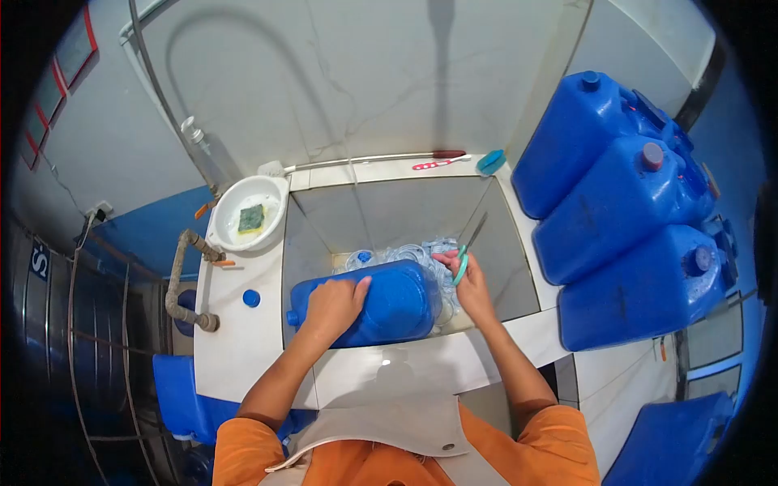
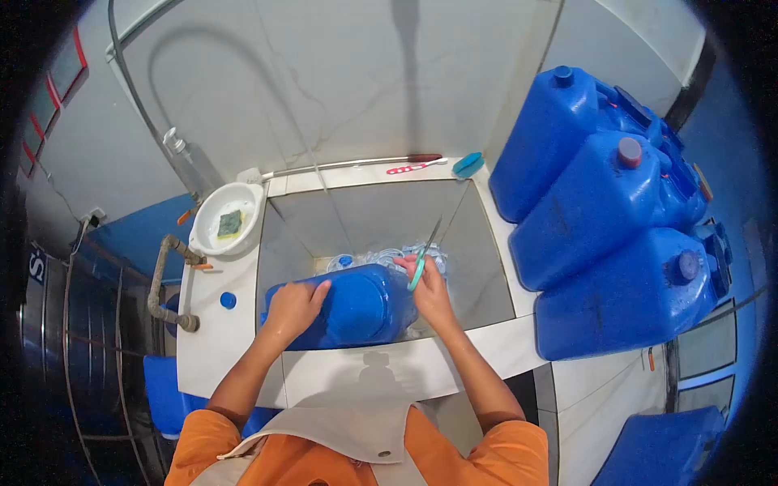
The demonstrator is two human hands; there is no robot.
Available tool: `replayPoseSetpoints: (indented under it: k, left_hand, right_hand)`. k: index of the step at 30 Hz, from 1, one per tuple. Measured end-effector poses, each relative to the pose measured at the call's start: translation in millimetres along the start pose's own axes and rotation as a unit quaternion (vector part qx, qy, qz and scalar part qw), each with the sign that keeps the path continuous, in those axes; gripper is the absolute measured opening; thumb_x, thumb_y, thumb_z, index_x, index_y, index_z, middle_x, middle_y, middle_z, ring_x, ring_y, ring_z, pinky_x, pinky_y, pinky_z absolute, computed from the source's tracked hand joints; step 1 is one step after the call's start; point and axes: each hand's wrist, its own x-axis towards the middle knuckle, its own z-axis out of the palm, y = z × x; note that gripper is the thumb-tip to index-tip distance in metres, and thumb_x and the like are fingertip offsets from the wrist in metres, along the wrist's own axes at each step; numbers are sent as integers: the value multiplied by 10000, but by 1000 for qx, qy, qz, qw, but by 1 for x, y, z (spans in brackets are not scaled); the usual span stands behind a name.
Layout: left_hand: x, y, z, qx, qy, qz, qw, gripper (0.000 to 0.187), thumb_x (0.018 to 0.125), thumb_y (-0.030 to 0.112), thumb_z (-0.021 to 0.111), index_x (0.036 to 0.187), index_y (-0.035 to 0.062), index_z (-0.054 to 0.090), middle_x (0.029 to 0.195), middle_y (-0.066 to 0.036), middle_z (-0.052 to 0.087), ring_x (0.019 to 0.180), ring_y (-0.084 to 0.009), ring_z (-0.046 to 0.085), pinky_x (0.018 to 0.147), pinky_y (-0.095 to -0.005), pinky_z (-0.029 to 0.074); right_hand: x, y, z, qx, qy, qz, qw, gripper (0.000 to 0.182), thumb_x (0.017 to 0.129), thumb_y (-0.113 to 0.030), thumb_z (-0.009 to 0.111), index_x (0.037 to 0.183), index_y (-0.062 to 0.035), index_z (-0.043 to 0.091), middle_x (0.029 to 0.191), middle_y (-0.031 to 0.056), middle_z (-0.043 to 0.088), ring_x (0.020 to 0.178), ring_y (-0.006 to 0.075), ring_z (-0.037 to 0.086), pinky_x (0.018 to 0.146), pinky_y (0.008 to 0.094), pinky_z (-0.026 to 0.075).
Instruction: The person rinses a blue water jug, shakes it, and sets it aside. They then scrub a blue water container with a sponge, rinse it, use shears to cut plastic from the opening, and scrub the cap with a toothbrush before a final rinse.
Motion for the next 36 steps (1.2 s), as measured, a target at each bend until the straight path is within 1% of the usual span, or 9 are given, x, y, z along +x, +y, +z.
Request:
replayPoseSetpoints:
  k: [2, 7, 13, 15, 21, 25, 28, 34, 36]
  left_hand:
    - [22, -6, 27, -148, 348, 255, 890, 520, 897, 384, 515, 1147, -72, 499, 1079, -302, 555, 853, -410, 604, 679, -488, 492]
    - [7, 13, 44, -173, 221, 103, 954, 646, 871, 356, 571, 1300, -79, 359, 1107, -311, 545, 1014, -418, 552, 845, -420, 467]
    - [-10, -13, 10, -454, 115, -58, 881, 523, 855, 328, 628, 1144, -73, 455, 898, -193, 620, 780, -273, 638, 672, -366, 527]
    - [0, -44, 1, -708, 113, 24, 696, 416, 856, 250, 634, 1107, -40, 476, 923, -133, 614, 821, -175, 613, 728, -307, 512]
    - [14, -99, -31, -736, 281, -13, 615, 306, 856, 187, 621, 1059, 2, 486, 967, -115, 600, 871, -153, 589, 782, -290, 489]
    - [73, -108, -17, -714, 286, -8, 639, 287, 877, 237, 582, 1030, 9, 502, 927, -103, 592, 820, -152, 573, 740, -295, 476]
    - [128, -102, -7, -548, 276, -71, 787, 313, 910, 310, 488, 975, 7, 531, 823, -69, 560, 732, -152, 524, 661, -326, 426]
    - [218, -87, 7, -602, 156, -45, 781, 230, 905, 245, 495, 976, 32, 545, 805, -34, 557, 698, -117, 515, 616, -275, 436]
    - [257, -88, 12, -639, -10, -26, 769, 204, 927, 267, 472, 856, 87, 537, 719, -15, 558, 594, -93, 529, 498, -261, 433]
  right_hand:
    - [-18, 14, 30, -24, -1, -47, 999, 351, 945, -292, 499, 1145, -6, 460, 1064, 131, 632, 1078, 208, 560, 906, 335, 423]
    - [-15, -10, 79, -150, -28, -149, 977, 377, 945, -280, 493, 1188, 1, 430, 1129, 143, 603, 1063, 237, 577, 922, 353, 425]
    - [73, -46, 101, 187, -175, 181, 950, 432, 912, -371, 542, 1101, 13, 479, 977, 156, 625, 874, 238, 648, 763, 340, 515]
    - [111, -61, 92, 66, -155, 210, 963, 474, 887, -417, 561, 1067, 17, 504, 911, 142, 637, 781, 213, 660, 677, 341, 534]
    - [235, 51, 41, -483, -198, 59, 851, 436, 806, -307, 646, 1048, 17, 483, 798, 207, 640, 757, 318, 660, 663, 405, 534]
    - [284, 68, 65, -577, -190, -102, 788, 388, 787, -212, 634, 1072, -27, 449, 828, 231, 639, 830, 388, 634, 711, 454, 520]
    - [319, 106, 82, -629, -181, -125, 746, 255, 767, -150, 614, 966, 1, 565, 854, 223, 643, 826, 383, 632, 709, 455, 513]
    - [286, 52, 133, -586, -232, -123, 767, 152, 752, -70, 553, 795, 36, 653, 790, 209, 656, 722, 305, 664, 652, 407, 535]
    - [272, 32, 143, -251, -353, 182, 883, 167, 779, -31, 501, 792, 50, 646, 746, 163, 653, 673, 237, 663, 596, 342, 547]
